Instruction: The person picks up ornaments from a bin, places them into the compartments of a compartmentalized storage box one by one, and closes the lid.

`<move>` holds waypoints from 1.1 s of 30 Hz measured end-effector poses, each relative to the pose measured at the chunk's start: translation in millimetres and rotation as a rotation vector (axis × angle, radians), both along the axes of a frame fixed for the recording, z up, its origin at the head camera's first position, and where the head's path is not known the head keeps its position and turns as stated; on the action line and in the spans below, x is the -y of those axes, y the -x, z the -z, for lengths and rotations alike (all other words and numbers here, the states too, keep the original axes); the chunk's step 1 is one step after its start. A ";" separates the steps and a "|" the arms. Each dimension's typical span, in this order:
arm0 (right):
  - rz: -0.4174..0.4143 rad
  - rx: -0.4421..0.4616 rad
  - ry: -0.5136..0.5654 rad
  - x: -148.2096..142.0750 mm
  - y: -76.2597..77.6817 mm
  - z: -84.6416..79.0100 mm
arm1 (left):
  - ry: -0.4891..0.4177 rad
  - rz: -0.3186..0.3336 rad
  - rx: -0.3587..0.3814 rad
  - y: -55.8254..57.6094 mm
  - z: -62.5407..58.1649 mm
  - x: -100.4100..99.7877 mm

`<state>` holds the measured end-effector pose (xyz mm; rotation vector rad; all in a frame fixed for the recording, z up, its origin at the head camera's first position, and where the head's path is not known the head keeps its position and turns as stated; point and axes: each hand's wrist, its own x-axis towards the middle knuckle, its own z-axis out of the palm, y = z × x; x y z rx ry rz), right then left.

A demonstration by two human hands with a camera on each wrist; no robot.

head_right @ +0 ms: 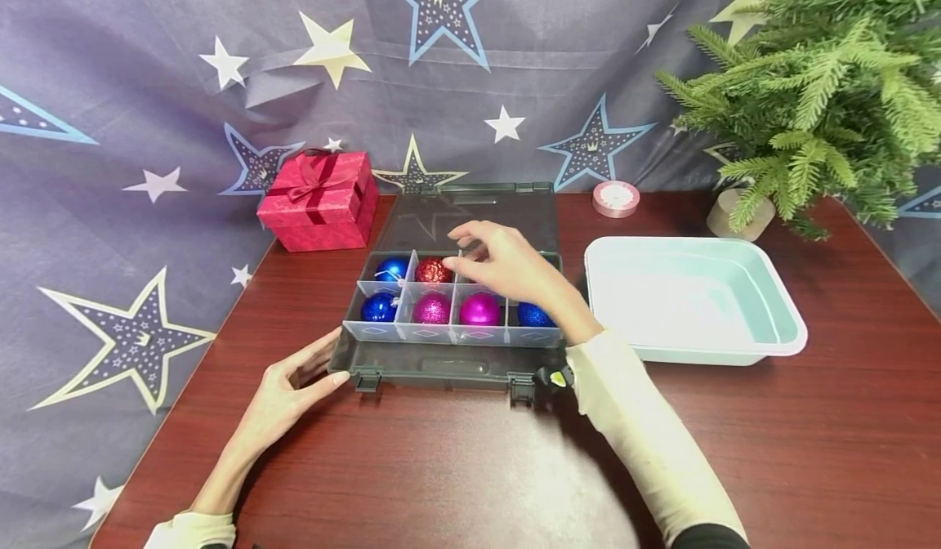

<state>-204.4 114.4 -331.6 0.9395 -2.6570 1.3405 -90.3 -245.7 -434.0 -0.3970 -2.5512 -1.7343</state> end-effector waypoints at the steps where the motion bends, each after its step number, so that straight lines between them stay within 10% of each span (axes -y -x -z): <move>1: 0.019 0.006 0.005 -4.7 0.6 -1.7 | 0.005 -0.007 -0.005 0.3 -0.6 -0.3; 11: 0.207 0.139 0.018 -46.5 9.6 -15.4 | 0.149 -0.078 -0.027 20.3 -22.2 -2.6; 23: 0.330 0.406 0.178 -69.2 27.1 -16.9 | 0.166 -0.057 0.016 95.6 -63.1 -4.7; 33: 0.304 0.552 0.285 -81.0 47.0 -12.2 | -0.152 0.037 0.249 153.7 -88.4 -23.3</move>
